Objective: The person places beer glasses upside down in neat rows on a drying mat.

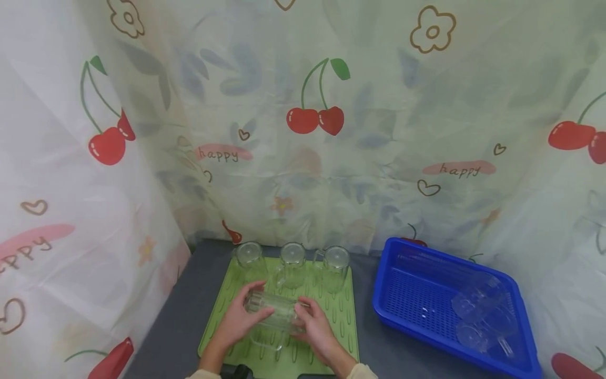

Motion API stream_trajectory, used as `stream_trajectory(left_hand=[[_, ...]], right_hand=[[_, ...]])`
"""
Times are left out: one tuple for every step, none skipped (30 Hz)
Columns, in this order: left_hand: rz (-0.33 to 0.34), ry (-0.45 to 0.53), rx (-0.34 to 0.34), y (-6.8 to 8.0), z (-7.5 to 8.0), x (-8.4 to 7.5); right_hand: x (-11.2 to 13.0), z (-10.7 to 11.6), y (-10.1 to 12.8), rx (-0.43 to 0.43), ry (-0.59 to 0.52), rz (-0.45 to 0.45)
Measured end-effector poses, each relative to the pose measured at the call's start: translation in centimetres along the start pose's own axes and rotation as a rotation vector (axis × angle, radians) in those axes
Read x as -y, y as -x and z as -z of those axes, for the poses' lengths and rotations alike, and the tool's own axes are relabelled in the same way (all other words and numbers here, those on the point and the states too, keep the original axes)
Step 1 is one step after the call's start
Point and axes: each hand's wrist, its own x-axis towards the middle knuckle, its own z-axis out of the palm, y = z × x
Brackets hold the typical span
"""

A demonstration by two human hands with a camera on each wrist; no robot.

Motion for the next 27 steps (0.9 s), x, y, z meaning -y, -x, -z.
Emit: stream_trajectory(left_hand=[[-0.007,0.001,-0.014,0.0,0.1,0.0],[-0.013,0.007,-0.025,0.0,0.1,0.0],[-0.016,0.013,-0.034,0.0,0.2,0.0],[-0.016,0.012,-0.043,0.0,0.2,-0.1],[-0.024,0.012,-0.052,-0.1,0.2,-0.1],[-0.030,0.009,-0.062,-0.1,0.2,-0.2],[-0.035,0.007,-0.071,-0.1,0.3,-0.2],[-0.041,0.005,-0.078,-0.1,0.3,-0.2],[-0.049,0.000,-0.085,-0.1,0.4,-0.3],[-0.055,-0.003,-0.091,-0.1,0.4,-0.3],[-0.065,-0.001,-0.094,-0.1,0.5,-0.2],[-0.075,0.001,-0.098,-0.1,0.6,-0.2],[-0.083,0.004,-0.099,-0.1,0.6,-0.1],[-0.090,0.004,-0.102,-0.1,0.7,-0.1],[-0.097,0.006,-0.103,-0.2,0.8,0.0],[-0.104,0.013,-0.104,-0.2,0.8,0.1],[-0.111,0.020,-0.105,-0.2,0.9,0.1],[-0.112,0.016,-0.110,-0.1,1.0,0.2],[-0.115,0.018,-0.113,-0.1,1.2,0.2],[-0.115,0.013,-0.120,-0.1,1.3,0.3],[-0.114,0.000,-0.131,-0.1,1.5,0.3],[-0.115,-0.015,-0.144,0.0,1.7,0.4],[-0.112,-0.033,-0.155,0.0,1.8,0.4],[-0.110,-0.056,-0.167,0.0,2.0,0.4],[-0.113,-0.075,-0.177,0.0,2.2,0.4],[-0.111,-0.100,-0.186,0.0,2.3,0.4],[-0.112,-0.120,-0.195,0.0,2.5,0.4]], right_hand=[[0.0,0.0,0.0,0.006,-0.009,-0.001],[0.0,-0.1,0.0,0.011,-0.015,-0.001],[0.1,-0.1,0.0,0.013,-0.016,-0.003],[0.1,-0.2,0.0,0.014,-0.017,-0.003],[0.1,-0.2,0.0,0.015,-0.015,-0.005],[0.1,-0.2,0.0,0.016,-0.013,-0.009],[0.1,-0.2,0.0,0.018,-0.010,-0.011],[0.1,-0.2,0.0,0.022,-0.007,-0.013],[0.1,-0.3,0.0,0.025,-0.003,-0.015],[0.1,-0.3,0.0,0.029,-0.001,-0.018],[0.1,-0.3,0.0,0.033,0.002,-0.022],[0.1,-0.2,0.0,0.036,0.004,-0.024],[0.1,-0.2,0.0,0.042,0.007,-0.025],[0.2,-0.2,0.0,0.046,0.010,-0.026],[0.2,-0.2,0.1,0.049,0.014,-0.026],[0.3,-0.1,0.1,0.050,0.023,-0.027],[0.3,-0.1,0.1,0.053,0.033,-0.026],[0.4,0.0,0.2,0.058,0.041,-0.027],[0.5,0.1,0.2,0.063,0.049,-0.028],[0.6,0.2,0.3,0.068,0.057,-0.029],[0.6,0.3,0.3,0.074,0.065,-0.029],[0.7,0.3,0.4,0.080,0.070,-0.031],[0.7,0.4,0.5,0.086,0.072,-0.032],[0.8,0.5,0.5,0.089,0.074,-0.037],[0.9,0.6,0.7,0.092,0.078,-0.039],[1.0,0.8,0.7,0.094,0.081,-0.043],[1.2,0.9,0.8,0.093,0.086,-0.046]])
